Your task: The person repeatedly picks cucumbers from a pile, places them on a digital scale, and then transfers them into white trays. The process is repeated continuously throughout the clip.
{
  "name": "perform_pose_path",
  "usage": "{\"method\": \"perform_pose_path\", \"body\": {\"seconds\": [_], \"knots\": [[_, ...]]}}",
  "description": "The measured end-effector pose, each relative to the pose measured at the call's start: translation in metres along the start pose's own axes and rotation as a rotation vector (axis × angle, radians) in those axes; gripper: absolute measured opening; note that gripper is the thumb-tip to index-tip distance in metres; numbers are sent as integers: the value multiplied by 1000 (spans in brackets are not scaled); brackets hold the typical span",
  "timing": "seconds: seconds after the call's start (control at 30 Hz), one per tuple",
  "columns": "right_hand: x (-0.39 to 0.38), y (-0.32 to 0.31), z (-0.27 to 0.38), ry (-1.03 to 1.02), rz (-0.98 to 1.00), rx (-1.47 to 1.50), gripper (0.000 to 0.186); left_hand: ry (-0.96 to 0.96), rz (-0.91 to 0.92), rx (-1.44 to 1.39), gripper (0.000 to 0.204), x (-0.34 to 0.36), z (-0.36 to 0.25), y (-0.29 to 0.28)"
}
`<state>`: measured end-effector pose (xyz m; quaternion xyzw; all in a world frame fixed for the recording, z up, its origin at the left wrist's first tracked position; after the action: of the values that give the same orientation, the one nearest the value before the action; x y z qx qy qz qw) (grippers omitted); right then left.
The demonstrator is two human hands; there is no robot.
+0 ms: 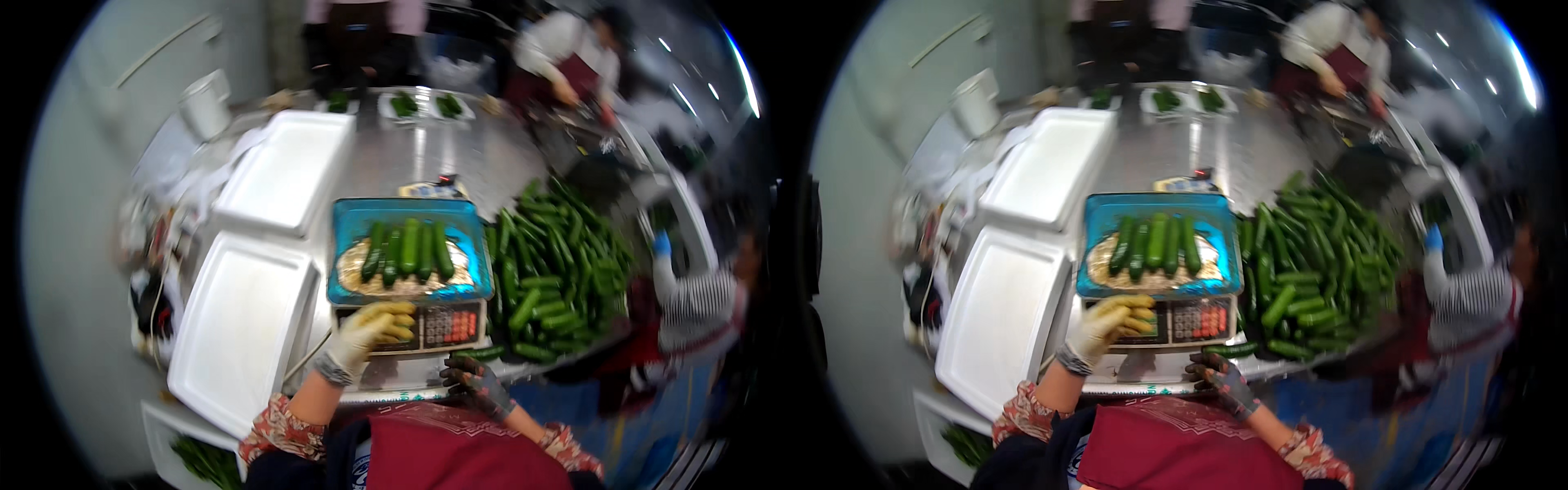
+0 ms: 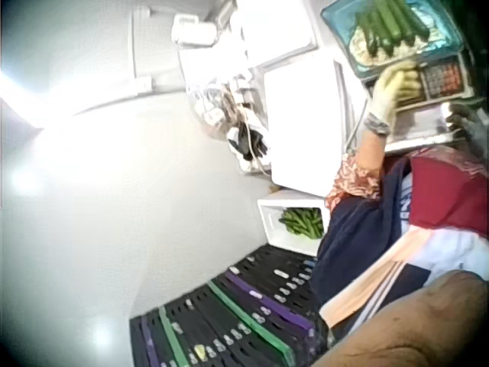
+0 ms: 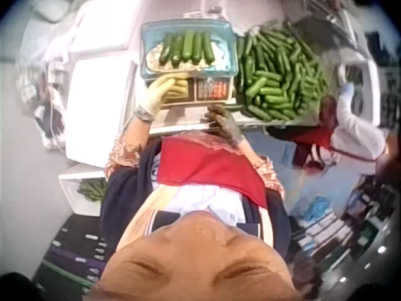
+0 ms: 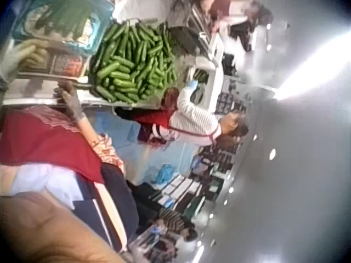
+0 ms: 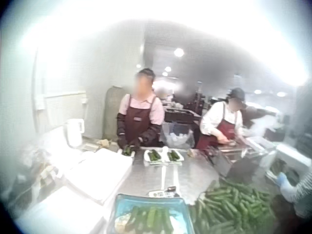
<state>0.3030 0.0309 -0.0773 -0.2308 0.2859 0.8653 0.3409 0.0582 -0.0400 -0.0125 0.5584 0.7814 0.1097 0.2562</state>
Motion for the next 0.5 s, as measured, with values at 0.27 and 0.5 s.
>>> {"method": "perform_pose_path", "body": {"seconds": [0.27,0.5], "knots": [[-15,-24,-22,-254,-77,6,46,491,-354,369,31,53,-35,-55],[-6,-48,-35,-186,-161,2,42,475,-392,308,29,72,-39,-52]]}}
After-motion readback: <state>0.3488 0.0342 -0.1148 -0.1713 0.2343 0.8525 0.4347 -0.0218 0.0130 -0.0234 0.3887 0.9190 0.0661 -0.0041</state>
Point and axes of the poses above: each hand's wrist, its own x-axis towards the middle knuckle, its own y-axis out of the palm, z = x × y, the point moved 3 cm from there along x, towards the middle knuckle, and after that the axes turned 5 degrees about -z, right-handed, at the moved point
